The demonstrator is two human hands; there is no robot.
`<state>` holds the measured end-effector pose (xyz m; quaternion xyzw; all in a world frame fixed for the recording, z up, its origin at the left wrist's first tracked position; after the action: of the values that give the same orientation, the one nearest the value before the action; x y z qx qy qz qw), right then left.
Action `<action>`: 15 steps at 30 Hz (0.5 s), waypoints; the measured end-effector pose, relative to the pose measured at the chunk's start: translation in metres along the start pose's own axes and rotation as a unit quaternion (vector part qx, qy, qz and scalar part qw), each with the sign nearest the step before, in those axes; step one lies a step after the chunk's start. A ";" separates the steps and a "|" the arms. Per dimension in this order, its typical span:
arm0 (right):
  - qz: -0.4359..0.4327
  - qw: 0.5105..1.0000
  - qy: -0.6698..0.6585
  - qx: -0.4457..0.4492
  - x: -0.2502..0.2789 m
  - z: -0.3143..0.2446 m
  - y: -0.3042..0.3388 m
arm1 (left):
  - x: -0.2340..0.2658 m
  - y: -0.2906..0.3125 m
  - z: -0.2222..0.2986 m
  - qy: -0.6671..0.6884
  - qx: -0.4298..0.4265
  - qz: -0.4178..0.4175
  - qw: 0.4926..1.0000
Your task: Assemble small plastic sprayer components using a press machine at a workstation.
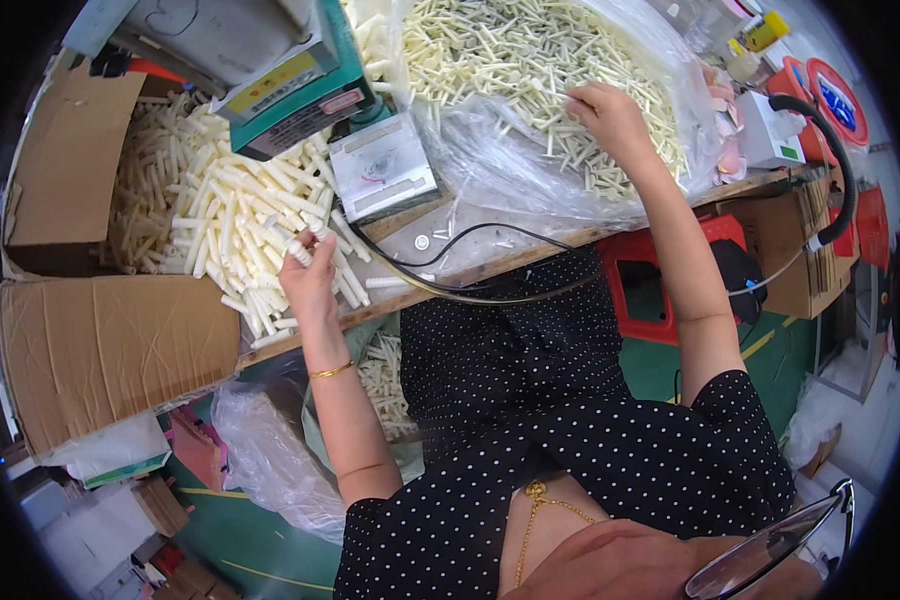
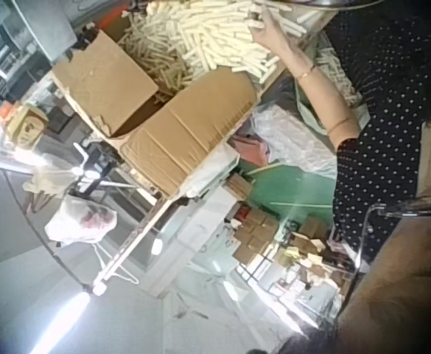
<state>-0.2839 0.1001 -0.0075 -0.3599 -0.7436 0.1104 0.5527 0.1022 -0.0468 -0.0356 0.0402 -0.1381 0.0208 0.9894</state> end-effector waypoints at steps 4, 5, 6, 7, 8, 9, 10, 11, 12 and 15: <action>-0.005 0.988 -0.142 0.055 0.010 -0.050 -0.007 | -0.020 0.018 0.035 0.123 0.033 -0.171 0.977; -0.058 0.974 -0.216 0.041 0.014 -0.072 -0.006 | -0.033 0.026 0.043 0.121 0.016 -0.214 0.969; -0.059 0.971 -0.226 0.044 0.017 -0.092 -0.004 | -0.046 0.031 0.044 0.103 0.029 -0.247 0.963; -0.092 0.964 -0.233 0.086 0.020 -0.110 -0.003 | -0.054 0.032 0.041 0.107 0.000 -0.280 0.954; -0.125 0.955 -0.236 0.128 0.021 -0.120 -0.003 | -0.057 0.037 0.047 0.118 0.002 -0.300 0.946; -0.126 0.954 -0.240 0.130 0.019 -0.125 -0.005 | -0.058 0.039 0.055 0.130 0.005 -0.321 0.938; -0.125 0.950 -0.247 0.146 0.019 -0.129 -0.006 | -0.057 0.039 0.057 0.129 0.005 -0.320 0.938; -0.124 0.946 -0.253 0.162 0.019 -0.131 -0.007 | -0.055 0.037 0.058 0.105 0.012 -0.333 0.937; -0.125 0.946 -0.253 0.162 0.020 -0.130 -0.007 | -0.055 0.037 0.057 0.081 0.018 -0.346 0.935; -0.131 0.941 -0.252 0.182 0.019 -0.130 -0.008 | -0.055 0.036 0.055 0.072 -0.003 -0.360 0.930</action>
<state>-0.1726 0.0764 0.0583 -0.1131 -0.8665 0.2570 0.4128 0.0328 -0.0178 0.0052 0.0826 -0.0427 -0.3345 0.9378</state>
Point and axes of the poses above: each hand's wrist, its own y-axis away from the middle knuckle, its own x-axis out of the back of the hand, z = x × y, the point moved 1 cm from there along -y, towards the middle knuckle, and after that the axes turned 11 degrees about z, right-handed, at the moved point
